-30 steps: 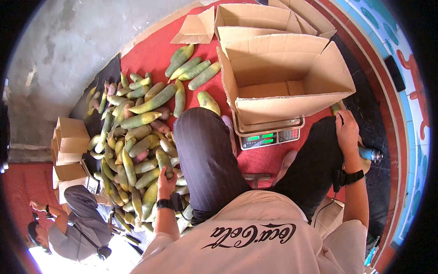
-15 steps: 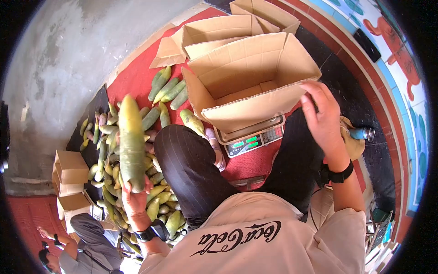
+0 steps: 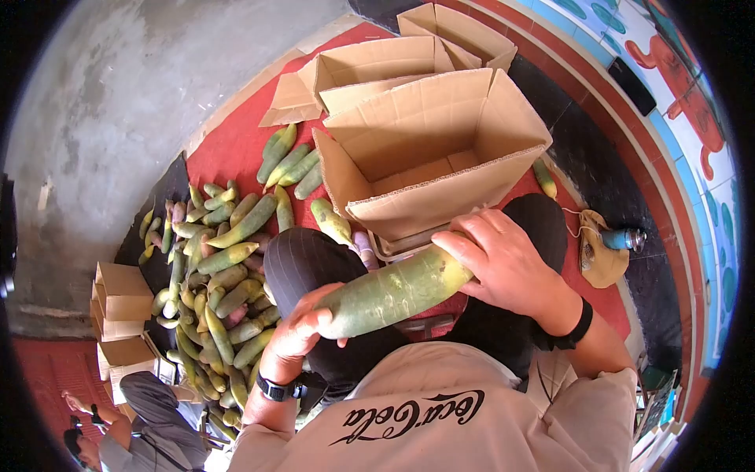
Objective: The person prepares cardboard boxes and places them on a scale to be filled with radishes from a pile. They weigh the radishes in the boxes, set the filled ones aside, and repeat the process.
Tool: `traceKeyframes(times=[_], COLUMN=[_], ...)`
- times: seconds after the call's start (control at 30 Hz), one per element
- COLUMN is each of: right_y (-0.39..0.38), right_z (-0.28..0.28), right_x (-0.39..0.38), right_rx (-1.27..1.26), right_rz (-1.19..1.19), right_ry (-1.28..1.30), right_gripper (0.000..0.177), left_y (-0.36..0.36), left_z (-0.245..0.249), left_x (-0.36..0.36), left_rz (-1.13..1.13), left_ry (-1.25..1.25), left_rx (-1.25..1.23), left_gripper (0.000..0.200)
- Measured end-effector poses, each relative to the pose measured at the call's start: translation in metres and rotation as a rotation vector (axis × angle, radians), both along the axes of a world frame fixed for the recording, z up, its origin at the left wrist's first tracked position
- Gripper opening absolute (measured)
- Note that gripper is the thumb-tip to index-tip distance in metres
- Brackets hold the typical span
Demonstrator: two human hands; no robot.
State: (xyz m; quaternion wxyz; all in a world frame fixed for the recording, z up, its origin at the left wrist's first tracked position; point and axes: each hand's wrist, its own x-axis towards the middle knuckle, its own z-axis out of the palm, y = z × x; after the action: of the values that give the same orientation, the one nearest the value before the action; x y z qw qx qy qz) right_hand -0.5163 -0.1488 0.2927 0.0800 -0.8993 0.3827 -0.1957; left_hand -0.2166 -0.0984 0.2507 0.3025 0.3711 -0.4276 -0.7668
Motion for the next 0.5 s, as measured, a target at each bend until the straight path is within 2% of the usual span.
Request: traceKeyframes(times=[0.03, 0.1, 0.13, 0.17, 0.27, 0.3, 0.37, 0.4, 0.5], right_y=[-0.002, -0.004, -0.007, -0.012, -0.027, -0.032, -0.046, -0.055, -0.075], right_z=[0.001, 0.006, 0.012, 0.016, 0.034, 0.038, 0.042, 0.042, 0.048], right_x=[-0.002, -0.007, -0.01, -0.015, -0.025, -0.029, -0.039, -0.044, -0.048], right_rx=[0.0, -0.111, -0.121, -0.102, -0.154, -0.151, -0.218, -0.282, -0.248], right_rz=[0.002, -0.077, -0.127, -0.177, -0.293, -0.329, -0.367, -0.378, -0.432], right_ry=[0.0, -0.04, -0.02, 0.002, -0.043, -0.047, -0.018, 0.035, 0.126], right_gripper=[0.062, 0.063, 0.063, 0.062, 0.063, 0.065, 0.066, 0.066, 0.066], left_y=[-0.003, -0.019, -0.027, -0.037, -0.058, -0.064, -0.076, -0.082, -0.093], left_z=[0.001, 0.002, 0.002, 0.01, 0.005, 0.012, 0.003, -0.003, -0.023], left_x=[-0.001, -0.007, -0.005, 0.002, -0.009, -0.01, -0.02, -0.022, -0.027], left_rz=[0.054, 0.246, 0.271, 0.248, 0.359, 0.294, 0.309, 0.315, 0.269], left_ry=[-0.022, -0.18, -0.117, -0.268, -0.489, -0.742, -1.005, -1.0, -1.084], left_rx=[-0.077, -0.411, -0.353, -0.368, -0.606, -0.785, -1.026, -1.023, -1.154], left_gripper=[0.07, 0.066, 0.061, 0.051, 0.035, 0.042, 0.047, 0.047, 0.051])
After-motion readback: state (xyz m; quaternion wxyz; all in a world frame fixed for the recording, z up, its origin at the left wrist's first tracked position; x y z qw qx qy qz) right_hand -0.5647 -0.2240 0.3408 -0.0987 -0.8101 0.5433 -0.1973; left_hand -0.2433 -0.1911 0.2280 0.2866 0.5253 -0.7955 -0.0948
